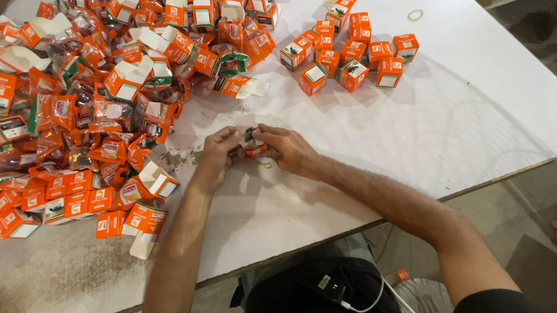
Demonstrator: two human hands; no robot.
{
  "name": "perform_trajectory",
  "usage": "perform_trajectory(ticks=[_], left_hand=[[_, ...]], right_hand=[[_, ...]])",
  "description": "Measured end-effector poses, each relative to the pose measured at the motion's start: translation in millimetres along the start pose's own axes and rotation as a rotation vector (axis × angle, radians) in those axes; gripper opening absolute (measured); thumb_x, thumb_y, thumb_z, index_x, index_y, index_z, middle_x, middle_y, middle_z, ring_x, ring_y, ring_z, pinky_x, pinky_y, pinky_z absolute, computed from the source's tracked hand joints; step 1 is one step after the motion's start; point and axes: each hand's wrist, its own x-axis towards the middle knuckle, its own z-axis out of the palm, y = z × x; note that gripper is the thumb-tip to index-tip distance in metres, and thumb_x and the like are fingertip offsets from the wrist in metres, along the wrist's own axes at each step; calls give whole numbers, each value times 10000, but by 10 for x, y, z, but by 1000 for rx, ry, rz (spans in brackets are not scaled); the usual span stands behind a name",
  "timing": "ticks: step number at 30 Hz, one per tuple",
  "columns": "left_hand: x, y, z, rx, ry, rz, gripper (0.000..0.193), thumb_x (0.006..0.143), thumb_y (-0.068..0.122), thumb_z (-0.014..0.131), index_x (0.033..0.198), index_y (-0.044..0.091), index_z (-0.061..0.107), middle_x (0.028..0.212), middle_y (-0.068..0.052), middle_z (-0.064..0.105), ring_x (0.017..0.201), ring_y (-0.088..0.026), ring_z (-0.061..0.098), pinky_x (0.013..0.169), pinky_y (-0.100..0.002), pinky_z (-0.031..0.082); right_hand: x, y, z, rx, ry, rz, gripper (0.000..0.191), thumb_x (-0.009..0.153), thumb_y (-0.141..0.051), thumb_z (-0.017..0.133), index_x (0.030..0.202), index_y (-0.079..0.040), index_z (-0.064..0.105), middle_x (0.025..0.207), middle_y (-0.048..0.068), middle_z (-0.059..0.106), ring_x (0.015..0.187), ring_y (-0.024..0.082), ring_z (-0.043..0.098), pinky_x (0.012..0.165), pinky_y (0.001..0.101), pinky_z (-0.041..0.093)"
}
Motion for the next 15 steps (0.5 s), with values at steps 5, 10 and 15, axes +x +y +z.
perform_trajectory(ticks=[5, 10, 15], left_hand=[[75, -105, 235, 344, 166, 88, 123, 932, 29, 656, 1043, -15, 687, 909, -88, 707, 780, -154, 676, 687, -312, 556], [-191, -73, 372, 863, 114, 748, 282, 946, 1, 637, 1226, 7, 675, 1230, -167, 709, 1113, -307, 715, 962, -382, 569], [-335, 36, 334, 1022, -26, 843, 297, 909, 59, 734, 1193, 15, 659, 1359, -208, 654, 1293, -361, 625, 1081, -419, 503]], right_hand=[[-11, -58, -48, 38, -35, 48, 476, 823, 3, 761, 1258, -15, 567, 1290, 235, 656, 1109, 428, 659, 862, 471, 552], [20, -80, -82, 59, 41, 26, 479, 847, -53, 804, 1212, -34, 494, 1010, 192, 708, 957, 455, 681, 722, 498, 522], [22, -45, -86, 188, 16, 59, 490, 897, -105, 806, 1184, -33, 416, 1025, 195, 702, 966, 441, 687, 725, 465, 541]])
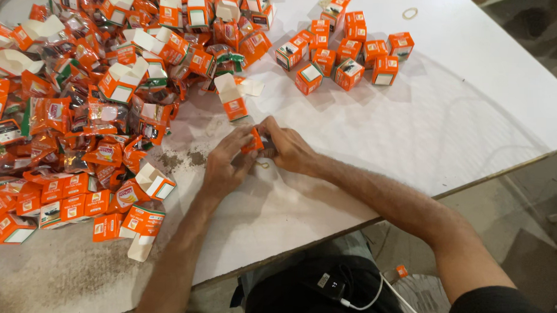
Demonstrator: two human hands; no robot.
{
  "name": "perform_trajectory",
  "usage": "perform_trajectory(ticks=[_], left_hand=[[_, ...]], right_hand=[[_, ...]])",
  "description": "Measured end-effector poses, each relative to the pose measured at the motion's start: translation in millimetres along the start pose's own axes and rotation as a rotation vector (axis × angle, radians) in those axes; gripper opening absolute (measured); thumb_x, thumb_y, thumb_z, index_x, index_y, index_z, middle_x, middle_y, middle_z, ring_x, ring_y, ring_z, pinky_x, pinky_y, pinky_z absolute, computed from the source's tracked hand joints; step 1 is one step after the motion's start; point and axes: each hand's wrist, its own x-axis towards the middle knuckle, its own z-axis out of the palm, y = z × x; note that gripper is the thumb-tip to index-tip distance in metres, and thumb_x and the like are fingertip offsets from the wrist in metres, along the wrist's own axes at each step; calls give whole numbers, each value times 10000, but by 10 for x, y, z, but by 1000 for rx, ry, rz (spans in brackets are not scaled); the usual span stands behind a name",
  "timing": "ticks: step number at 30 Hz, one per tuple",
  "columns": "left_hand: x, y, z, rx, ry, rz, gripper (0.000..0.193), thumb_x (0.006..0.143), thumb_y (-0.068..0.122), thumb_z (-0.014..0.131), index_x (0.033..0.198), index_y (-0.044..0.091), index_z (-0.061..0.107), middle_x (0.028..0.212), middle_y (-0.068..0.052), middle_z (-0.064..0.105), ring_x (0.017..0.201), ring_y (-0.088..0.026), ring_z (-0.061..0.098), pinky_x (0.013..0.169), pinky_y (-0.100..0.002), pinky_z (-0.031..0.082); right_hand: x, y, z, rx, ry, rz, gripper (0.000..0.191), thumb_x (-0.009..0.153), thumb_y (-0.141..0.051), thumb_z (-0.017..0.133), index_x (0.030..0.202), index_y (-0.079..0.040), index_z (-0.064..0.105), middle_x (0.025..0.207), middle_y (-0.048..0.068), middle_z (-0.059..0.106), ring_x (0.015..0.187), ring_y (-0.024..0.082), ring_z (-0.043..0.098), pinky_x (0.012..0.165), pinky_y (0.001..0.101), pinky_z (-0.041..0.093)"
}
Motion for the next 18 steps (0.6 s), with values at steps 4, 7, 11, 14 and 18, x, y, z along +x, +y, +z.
perform_trajectory(ticks=[4, 7, 11, 14, 18], left_hand=[[-14, -9, 75, -173, 56, -209, 209, 938, 74, 716, 1138, 29, 672, 1361, -171, 691, 1302, -335, 659, 1085, -412, 519], [-23, -43, 93, -161, 63, -156, 175, 952, 68, 717, 1115, 21, 675, 1384, -181, 671, 1333, -353, 637, 1100, -425, 509], [-51, -75, 39, 96, -40, 22, 124, 963, 44, 695, 1083, 12, 692, 1457, -201, 617, 1423, -373, 545, 1135, -423, 482], [-86, -66, -1, 176, -89, 137, 207, 943, 59, 688, 1128, -31, 705, 1509, -254, 540, 1458, -403, 450, 1195, -514, 373], [-27, -49, -8, 235, 26, 118, 233, 962, 106, 697, 1182, 29, 702, 1517, -253, 526, 1459, -414, 448, 1198, -527, 368]], right_hand=[[11, -10, -10, 12, -14, -50, 506, 875, -78, 789, 1200, -33, 404, 1110, 210, 707, 1022, 456, 679, 725, 464, 551], [17, -18, -15, -36, -16, -6, 559, 840, -93, 812, 1244, -48, 428, 1034, 203, 703, 983, 453, 674, 734, 493, 531], [-26, 1, -13, -110, -60, 17, 402, 879, -105, 753, 1208, -83, 523, 1130, 185, 692, 941, 421, 682, 739, 493, 536], [-31, 5, -4, -140, -74, -73, 298, 915, -102, 712, 1172, -90, 563, 1234, 156, 681, 972, 398, 681, 781, 479, 541], [16, -18, -110, -198, -42, -26, 384, 891, -64, 689, 1261, -129, 607, 1282, 123, 681, 1104, 377, 677, 894, 453, 561]])
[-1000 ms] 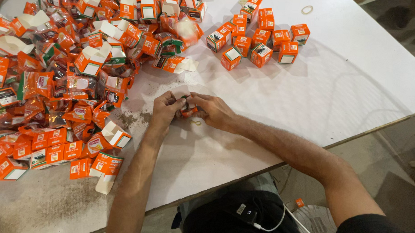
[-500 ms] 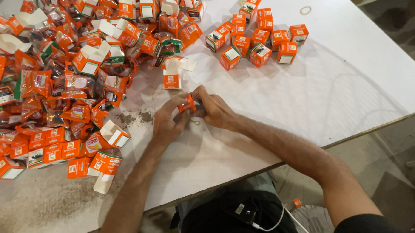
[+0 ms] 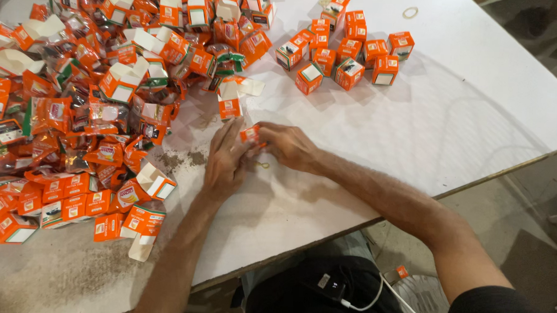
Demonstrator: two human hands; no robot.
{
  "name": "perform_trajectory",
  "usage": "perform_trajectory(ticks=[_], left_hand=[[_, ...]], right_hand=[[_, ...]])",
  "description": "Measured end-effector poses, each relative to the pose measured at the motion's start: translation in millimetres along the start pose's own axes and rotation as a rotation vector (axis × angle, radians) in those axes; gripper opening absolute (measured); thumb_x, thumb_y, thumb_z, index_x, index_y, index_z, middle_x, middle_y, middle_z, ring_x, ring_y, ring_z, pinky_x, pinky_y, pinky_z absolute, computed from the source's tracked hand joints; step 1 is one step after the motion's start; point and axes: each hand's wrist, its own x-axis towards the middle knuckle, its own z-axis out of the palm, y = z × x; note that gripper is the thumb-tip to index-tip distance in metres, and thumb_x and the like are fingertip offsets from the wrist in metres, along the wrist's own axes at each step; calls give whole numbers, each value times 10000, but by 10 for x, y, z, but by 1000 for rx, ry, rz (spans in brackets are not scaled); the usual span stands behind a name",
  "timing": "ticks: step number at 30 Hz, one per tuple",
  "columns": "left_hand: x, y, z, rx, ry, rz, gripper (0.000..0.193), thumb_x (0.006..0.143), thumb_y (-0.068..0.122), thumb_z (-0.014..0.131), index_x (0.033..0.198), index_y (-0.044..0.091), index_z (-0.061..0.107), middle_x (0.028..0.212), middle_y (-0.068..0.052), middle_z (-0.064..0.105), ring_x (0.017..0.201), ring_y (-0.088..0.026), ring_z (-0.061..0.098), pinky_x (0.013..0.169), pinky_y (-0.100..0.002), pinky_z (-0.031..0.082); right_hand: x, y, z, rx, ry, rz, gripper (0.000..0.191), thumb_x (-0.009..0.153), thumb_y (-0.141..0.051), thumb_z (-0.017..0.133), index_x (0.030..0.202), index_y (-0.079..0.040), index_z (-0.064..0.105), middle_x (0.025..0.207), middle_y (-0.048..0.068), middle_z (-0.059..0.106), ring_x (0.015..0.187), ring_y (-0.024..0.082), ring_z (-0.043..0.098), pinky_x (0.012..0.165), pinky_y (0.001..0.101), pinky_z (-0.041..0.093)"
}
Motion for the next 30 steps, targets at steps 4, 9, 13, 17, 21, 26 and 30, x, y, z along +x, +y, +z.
perform_trajectory(ticks=[4, 9, 13, 17, 21, 26, 30], left_hand=[[348, -103, 40, 280, 219, -69, 625, 900, 308, 735, 1369, -48, 525, 1444, -335, 515, 1349, -465, 476, 1121, -541, 384], [684, -114, 277, 57, -42, -587, 688, 978, 312, 647, 1537, 25, 368, 1346, -225, 617, 1230, -405, 630, 1044, -451, 508], [390, 165, 586, -66, 163, -153, 604, 1069, 130, 561, 1587, -32, 297, 1536, -268, 461, 1394, -448, 539, 1164, -457, 475], [167, -13, 325, -108, -24, -82, 865, 753, 13, 550, 1549, -111, 234, 1531, -324, 380, 1365, -493, 402, 1176, -526, 322], [115, -663, -482, 675, 124, -426, 775, 902, 146, 692, 1567, -32, 336, 1522, -313, 383, 1316, -471, 455, 1129, -599, 356], [85, -1007, -535, 788, -112, -629, 683, 853, 116, 725, 1465, -44, 467, 1350, -293, 498, 1133, -475, 566, 911, -582, 494], [-26, -801, -201, 559, -40, -318, 442, 781, 131, 752, 1184, 38, 593, 1393, -349, 475, 969, -460, 640, 779, -515, 553]], right_hand=[[60, 132, -266, -641, 532, -66, 596, 765, -156, 766, 1310, -109, 530, 1395, 299, 506, 1244, 501, 533, 981, 537, 471], [36, 284, -81, 18, 320, 99, 704, 946, -167, 789, 1506, -22, 387, 1484, 257, 503, 1360, 425, 525, 1113, 495, 460], [16, 351, 242, 477, 213, 321, 904, 960, -241, 735, 1585, 3, 130, 1469, 182, 494, 1348, 304, 563, 1104, 426, 489], [-40, 334, 306, 379, 193, 322, 819, 881, -207, 738, 1543, -22, 294, 1333, 193, 646, 1224, 380, 643, 1012, 456, 530], [-74, 229, 264, 78, 121, 197, 702, 859, -177, 831, 1409, -18, 424, 1254, 237, 640, 1168, 462, 597, 932, 506, 496], [-17, 146, 241, 73, 91, 210, 661, 815, -167, 839, 1349, -45, 469, 1182, 211, 643, 1122, 434, 617, 913, 497, 501], [-7, 156, 123, 88, 170, -3, 635, 763, -144, 848, 1294, -32, 516, 1222, 219, 628, 1137, 418, 624, 919, 465, 526]])
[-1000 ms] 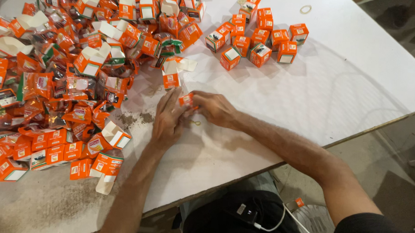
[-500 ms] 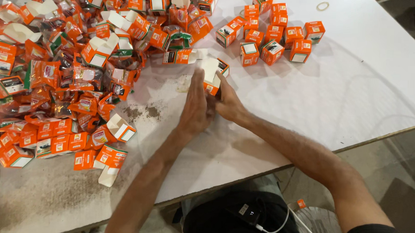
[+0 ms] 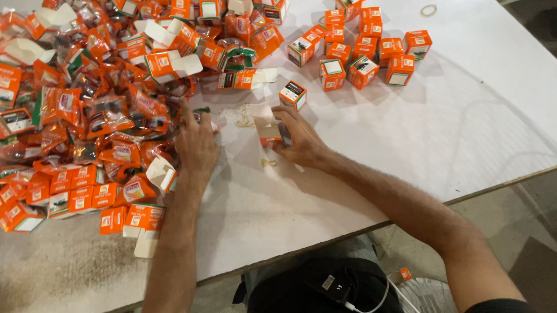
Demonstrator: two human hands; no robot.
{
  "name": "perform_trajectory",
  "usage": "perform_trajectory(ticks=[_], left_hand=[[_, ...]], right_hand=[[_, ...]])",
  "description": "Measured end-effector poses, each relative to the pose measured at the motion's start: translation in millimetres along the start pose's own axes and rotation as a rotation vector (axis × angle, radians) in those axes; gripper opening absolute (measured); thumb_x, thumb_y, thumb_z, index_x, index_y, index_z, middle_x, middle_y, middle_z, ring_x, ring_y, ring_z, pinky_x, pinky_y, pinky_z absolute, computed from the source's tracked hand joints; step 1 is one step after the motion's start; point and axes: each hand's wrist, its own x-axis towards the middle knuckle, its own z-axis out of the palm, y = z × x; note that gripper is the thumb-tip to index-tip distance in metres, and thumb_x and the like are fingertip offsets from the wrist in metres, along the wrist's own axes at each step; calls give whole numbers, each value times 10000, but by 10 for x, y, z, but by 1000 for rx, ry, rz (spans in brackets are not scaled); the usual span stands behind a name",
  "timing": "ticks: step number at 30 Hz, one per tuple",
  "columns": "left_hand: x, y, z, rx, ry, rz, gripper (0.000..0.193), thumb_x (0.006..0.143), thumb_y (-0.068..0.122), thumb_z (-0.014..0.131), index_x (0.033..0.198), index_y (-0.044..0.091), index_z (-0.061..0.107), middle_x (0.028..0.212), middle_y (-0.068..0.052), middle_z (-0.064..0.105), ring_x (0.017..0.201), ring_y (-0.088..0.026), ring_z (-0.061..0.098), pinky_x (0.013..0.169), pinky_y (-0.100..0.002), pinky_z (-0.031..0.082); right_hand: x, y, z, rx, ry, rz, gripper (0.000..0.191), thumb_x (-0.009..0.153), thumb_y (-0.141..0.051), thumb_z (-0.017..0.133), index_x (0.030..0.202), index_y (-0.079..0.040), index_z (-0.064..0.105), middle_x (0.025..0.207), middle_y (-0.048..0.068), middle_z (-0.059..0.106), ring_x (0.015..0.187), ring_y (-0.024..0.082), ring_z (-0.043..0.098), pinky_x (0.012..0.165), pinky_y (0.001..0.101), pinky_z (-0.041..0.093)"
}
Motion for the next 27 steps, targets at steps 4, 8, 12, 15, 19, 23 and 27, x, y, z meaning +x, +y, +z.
perform_trajectory(ticks=[4, 8, 12, 15, 19, 23, 27], left_hand=[[-3, 192, -159, -192, -259, 20, 232, 928, 177, 813, 1029, 84, 625, 1105, -125, 679, 1009, -381, 680, 839, -501, 525], [-91, 655, -247, -589, -72, -163, 341, 849, 50, 838, 1084, 34, 592, 1083, -195, 649, 897, -341, 664, 772, -420, 543], [-157, 995, -223, -750, 247, 234, 405, 818, -86, 795, 1098, 5, 518, 1335, -206, 609, 1089, -332, 680, 854, -384, 586], [-99, 1031, -209, -555, 212, 320, 513, 756, -95, 730, 1234, -18, 562, 1307, -186, 620, 1193, -387, 632, 1004, -454, 546], [-104, 955, -269, -344, 139, 372, 494, 820, 50, 744, 1297, 5, 623, 1291, -159, 596, 1327, -423, 502, 1192, -599, 343], [-160, 999, -277, -293, 151, 261, 315, 941, 123, 730, 1242, 75, 651, 1433, -221, 479, 1418, -490, 345, 1217, -602, 226], [-41, 1085, -164, -475, 133, 21, 543, 934, 139, 726, 1406, 19, 484, 1483, -257, 417, 1418, -489, 348, 1201, -588, 283]], right_hand=[[56, -23, -97, 136, -144, 193, 524, 800, -227, 882, 1227, -47, 637, 1075, 119, 715, 1003, 284, 730, 867, 405, 566], [103, -58, -133, 13, -177, 294, 548, 704, -258, 949, 1127, -44, 675, 922, 111, 724, 840, 255, 689, 773, 388, 551], [75, -64, -127, 132, -208, 323, 527, 741, -257, 924, 1169, -62, 687, 920, 101, 742, 820, 233, 669, 760, 374, 565], [87, -21, -92, 104, -197, 250, 530, 730, -265, 939, 1137, -43, 681, 933, 100, 748, 834, 219, 694, 775, 375, 571], [65, 30, -29, 164, -166, 259, 621, 709, -280, 930, 1212, -35, 660, 987, 96, 749, 868, 206, 726, 788, 365, 580], [26, 28, -17, 102, -129, 189, 681, 701, -275, 948, 1248, -26, 628, 1039, 142, 718, 924, 279, 703, 804, 388, 565], [26, 2, -42, 90, -127, 135, 626, 723, -266, 926, 1241, -49, 648, 1075, 153, 715, 973, 331, 695, 838, 414, 554]])
